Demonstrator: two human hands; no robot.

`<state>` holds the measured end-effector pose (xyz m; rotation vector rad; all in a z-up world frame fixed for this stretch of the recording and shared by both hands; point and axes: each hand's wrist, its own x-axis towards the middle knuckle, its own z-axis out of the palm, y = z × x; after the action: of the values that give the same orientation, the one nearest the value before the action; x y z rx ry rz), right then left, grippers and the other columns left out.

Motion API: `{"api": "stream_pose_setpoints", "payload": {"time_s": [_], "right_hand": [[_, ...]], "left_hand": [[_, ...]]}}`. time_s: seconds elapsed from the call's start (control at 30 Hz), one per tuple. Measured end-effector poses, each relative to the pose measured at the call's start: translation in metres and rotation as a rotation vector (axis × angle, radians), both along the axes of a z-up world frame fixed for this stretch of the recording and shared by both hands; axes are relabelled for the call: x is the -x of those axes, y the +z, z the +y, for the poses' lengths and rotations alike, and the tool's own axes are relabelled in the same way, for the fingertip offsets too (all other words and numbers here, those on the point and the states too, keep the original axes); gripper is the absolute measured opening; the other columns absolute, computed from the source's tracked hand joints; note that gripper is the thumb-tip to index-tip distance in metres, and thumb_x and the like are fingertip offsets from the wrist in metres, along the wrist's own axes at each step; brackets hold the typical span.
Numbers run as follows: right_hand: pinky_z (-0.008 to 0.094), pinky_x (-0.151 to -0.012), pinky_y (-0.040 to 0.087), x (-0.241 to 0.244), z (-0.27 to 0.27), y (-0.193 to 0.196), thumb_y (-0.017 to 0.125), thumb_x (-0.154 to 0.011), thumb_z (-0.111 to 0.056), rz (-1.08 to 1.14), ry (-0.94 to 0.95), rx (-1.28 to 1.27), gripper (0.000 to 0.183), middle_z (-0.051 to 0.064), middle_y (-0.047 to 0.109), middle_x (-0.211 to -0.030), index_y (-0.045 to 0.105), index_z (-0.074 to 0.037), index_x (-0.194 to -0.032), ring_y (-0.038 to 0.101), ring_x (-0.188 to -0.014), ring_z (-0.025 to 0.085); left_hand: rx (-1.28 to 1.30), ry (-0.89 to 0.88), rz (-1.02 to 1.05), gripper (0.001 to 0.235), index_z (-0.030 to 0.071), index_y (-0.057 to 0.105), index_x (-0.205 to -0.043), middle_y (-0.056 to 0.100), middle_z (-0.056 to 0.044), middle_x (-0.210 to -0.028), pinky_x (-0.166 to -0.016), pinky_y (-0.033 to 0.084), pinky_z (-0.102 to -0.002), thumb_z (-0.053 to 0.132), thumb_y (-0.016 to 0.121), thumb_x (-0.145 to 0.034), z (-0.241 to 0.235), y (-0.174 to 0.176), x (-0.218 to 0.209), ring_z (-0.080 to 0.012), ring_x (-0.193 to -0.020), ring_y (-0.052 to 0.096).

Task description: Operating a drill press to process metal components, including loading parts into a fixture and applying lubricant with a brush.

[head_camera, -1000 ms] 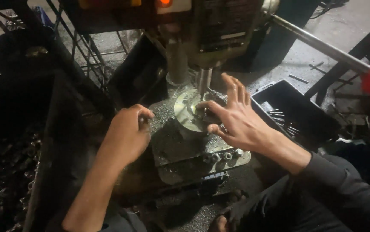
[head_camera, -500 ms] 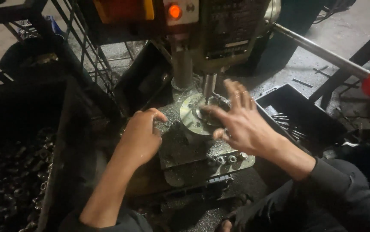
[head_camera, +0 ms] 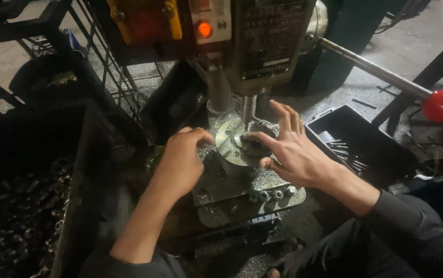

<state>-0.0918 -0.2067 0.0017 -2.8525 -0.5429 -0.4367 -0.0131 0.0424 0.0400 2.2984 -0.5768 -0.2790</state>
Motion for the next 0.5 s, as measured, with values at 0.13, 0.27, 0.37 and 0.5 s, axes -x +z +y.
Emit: {"api": "stream_pose_setpoints", "payload": {"time_s": [0.13,0.27,0.37,0.5], "right_hand": [[0.081,-0.112,0.009,0.0,-0.003,-0.018,0.017,-0.094,-0.073,-0.075,-0.086,0.057,0.083,0.044,-0.007,-0.158,0.039,-0.021,-0.156,-0.001,-0.148,0.064],[0.08,-0.11,0.003,0.012,0.002,-0.022,0.031,-0.094,-0.066,0.078,-0.388,-0.105,0.092,0.042,-0.022,-0.156,0.011,-0.013,-0.166,-0.015,-0.144,0.066],[0.076,-0.11,0.012,0.021,0.006,-0.025,0.019,-0.096,-0.069,-0.067,-0.336,-0.228,0.088,0.045,0.0,-0.154,0.026,-0.006,-0.157,-0.002,-0.147,0.061],[0.071,-0.114,0.021,0.026,0.005,-0.052,0.033,-0.099,-0.068,-0.266,-0.236,-0.461,0.076,0.034,0.022,-0.149,0.05,-0.009,-0.144,0.022,-0.14,0.057]], "left_hand": [[0.179,-0.045,-0.151,0.034,0.009,0.079,-0.107,0.074,-0.009,-0.104,-0.081,0.06,-0.031,-0.013,0.062,-0.087,-0.008,-0.016,-0.004,-0.0215,-0.095,0.075],[0.262,-0.077,-0.304,0.023,0.008,0.077,-0.093,0.08,-0.006,-0.092,-0.07,0.065,-0.027,-0.008,0.078,-0.077,-0.016,-0.013,0.003,-0.0152,-0.079,0.079],[0.371,-0.015,-0.33,0.026,0.009,0.077,-0.092,0.078,-0.005,-0.092,-0.071,0.065,-0.027,-0.009,0.081,-0.073,-0.029,-0.022,-0.003,-0.0143,-0.078,0.077],[0.476,0.045,-0.364,0.041,-0.002,0.076,-0.099,0.075,-0.022,-0.086,-0.078,0.064,-0.042,-0.01,0.09,-0.062,-0.048,-0.032,-0.005,-0.0405,-0.087,0.076]]}}
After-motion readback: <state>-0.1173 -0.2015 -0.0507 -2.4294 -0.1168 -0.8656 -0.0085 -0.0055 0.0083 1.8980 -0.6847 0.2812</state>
